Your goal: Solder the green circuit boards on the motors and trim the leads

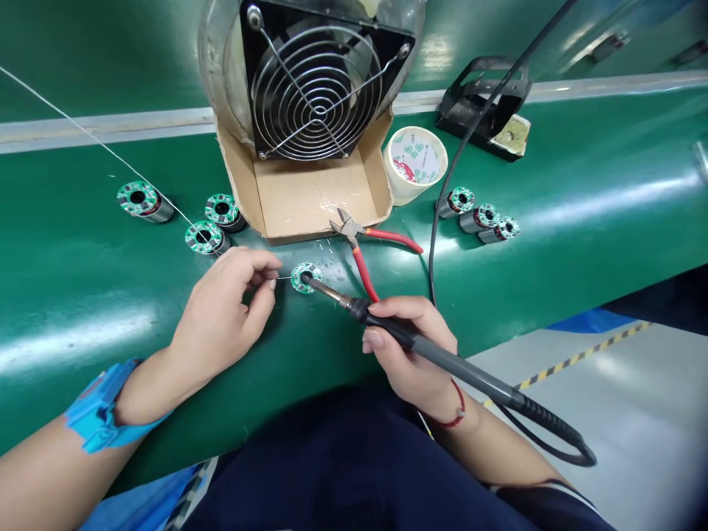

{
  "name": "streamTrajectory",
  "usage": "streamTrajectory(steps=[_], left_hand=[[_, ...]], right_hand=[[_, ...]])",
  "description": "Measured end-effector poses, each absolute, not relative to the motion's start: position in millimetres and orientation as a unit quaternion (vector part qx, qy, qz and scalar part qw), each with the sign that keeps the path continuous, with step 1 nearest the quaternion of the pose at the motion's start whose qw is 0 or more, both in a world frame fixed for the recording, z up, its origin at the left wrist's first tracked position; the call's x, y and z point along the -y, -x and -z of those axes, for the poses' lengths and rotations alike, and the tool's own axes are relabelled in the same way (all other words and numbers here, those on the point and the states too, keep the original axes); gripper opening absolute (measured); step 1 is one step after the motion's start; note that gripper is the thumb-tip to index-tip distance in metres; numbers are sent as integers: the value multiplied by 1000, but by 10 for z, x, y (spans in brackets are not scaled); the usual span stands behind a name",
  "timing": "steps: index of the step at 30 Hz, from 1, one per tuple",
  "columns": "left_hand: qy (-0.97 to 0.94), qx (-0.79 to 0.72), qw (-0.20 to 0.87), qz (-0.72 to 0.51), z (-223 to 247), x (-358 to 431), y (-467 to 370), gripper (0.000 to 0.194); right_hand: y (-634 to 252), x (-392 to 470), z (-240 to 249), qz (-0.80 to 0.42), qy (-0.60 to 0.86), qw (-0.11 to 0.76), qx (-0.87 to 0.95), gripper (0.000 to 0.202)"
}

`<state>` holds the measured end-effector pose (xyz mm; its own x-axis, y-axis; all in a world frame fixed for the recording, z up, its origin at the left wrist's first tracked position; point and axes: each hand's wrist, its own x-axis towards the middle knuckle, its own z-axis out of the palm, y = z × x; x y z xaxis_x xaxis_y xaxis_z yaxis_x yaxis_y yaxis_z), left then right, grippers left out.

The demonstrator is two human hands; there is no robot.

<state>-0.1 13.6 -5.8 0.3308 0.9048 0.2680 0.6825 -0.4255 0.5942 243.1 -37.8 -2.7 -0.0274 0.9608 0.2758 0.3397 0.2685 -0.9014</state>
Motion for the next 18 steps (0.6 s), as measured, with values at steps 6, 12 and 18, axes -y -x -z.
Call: streamTrajectory(steps=[6,12,18], left_hand=[[-798,-499,173,-291,70,-139,-1,17],[-804,-481,181,-299,89,-148,-57,16],[-782,-503,281,-239,74,-168,-61,34]], right_hand=[[-2399,342,31,-362,497,480,626,14],[-2404,350,10,-363,495,467,636,12],[-2426,277,-39,-356,488,466,647,14]])
